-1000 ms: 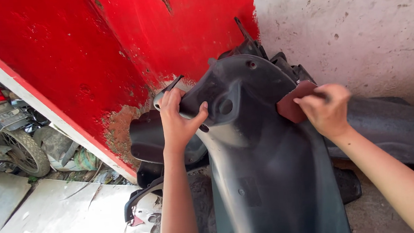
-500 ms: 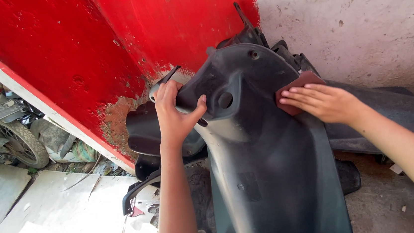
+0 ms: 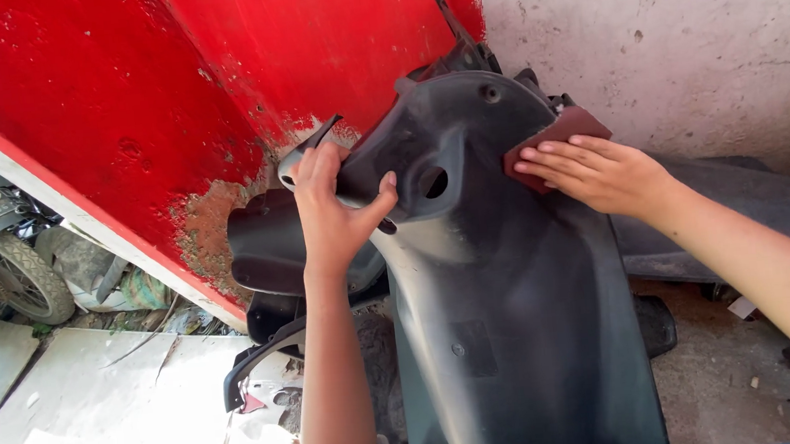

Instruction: The person sands a black motorcycle fairing with a sanding block. They hold the fairing with one hand and rub the sanding block over its surface with the other hand, focusing on different areas.

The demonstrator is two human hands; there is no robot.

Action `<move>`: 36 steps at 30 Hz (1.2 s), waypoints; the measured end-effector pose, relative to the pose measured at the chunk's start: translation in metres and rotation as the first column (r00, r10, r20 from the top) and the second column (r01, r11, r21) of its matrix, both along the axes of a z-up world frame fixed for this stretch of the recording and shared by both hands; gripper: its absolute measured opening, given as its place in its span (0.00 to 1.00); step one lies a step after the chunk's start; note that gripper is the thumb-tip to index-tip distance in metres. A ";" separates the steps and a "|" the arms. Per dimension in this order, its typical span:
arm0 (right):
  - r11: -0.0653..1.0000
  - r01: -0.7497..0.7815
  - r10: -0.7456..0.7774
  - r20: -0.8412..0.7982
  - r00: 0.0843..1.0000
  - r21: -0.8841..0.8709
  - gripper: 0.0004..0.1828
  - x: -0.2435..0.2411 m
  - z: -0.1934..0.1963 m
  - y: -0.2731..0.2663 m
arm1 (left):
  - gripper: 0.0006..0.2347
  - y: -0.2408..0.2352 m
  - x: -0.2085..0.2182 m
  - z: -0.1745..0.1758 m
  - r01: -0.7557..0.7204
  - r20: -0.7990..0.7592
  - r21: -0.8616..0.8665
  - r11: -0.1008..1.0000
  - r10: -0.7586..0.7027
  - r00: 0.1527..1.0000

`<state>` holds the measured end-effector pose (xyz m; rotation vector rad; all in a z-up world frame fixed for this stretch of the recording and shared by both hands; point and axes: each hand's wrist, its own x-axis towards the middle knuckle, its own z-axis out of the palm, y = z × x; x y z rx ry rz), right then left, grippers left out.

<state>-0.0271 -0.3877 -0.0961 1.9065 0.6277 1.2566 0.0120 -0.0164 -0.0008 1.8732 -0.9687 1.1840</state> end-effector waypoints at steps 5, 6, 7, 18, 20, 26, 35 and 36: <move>0.998 -0.032 0.023 0.181 0.983 0.049 0.29 -0.003 0.073 0.054 | 0.18 0.007 0.000 -0.001 -0.017 -0.012 0.002 1.000 0.017 1.000; 0.992 -0.068 0.048 0.183 0.982 0.105 0.29 -0.007 0.092 0.067 | 0.18 0.012 0.000 -0.001 -0.023 -0.030 -0.006 1.000 0.023 0.999; 0.992 -0.065 0.046 0.180 0.983 0.107 0.29 -0.006 0.086 0.067 | 0.18 0.010 -0.002 -0.001 -0.021 -0.033 -0.004 1.000 0.021 0.999; 0.999 -0.035 0.030 0.140 0.990 0.038 0.31 0.004 0.019 0.015 | 0.18 0.003 -0.002 -0.001 -0.006 0.000 -0.010 1.000 0.006 1.000; 0.997 -0.017 0.004 0.176 0.984 0.073 0.32 -0.003 0.060 0.048 | 0.18 0.006 -0.002 0.000 -0.006 -0.005 -0.005 1.000 0.006 1.000; 0.993 0.018 -0.040 0.194 0.980 0.113 0.31 -0.007 0.046 0.050 | 0.18 0.006 -0.004 0.001 -0.003 0.017 -0.002 1.000 0.003 1.000; 0.988 0.044 -0.058 0.088 0.994 0.147 0.30 -0.004 0.011 0.029 | 0.19 0.007 -0.004 0.000 0.004 -0.001 -0.012 1.000 -0.004 1.000; 0.988 0.000 -0.028 0.183 0.983 0.151 0.30 -0.004 0.030 0.041 | 0.19 0.008 -0.004 0.000 0.001 -0.009 -0.013 1.000 -0.002 1.000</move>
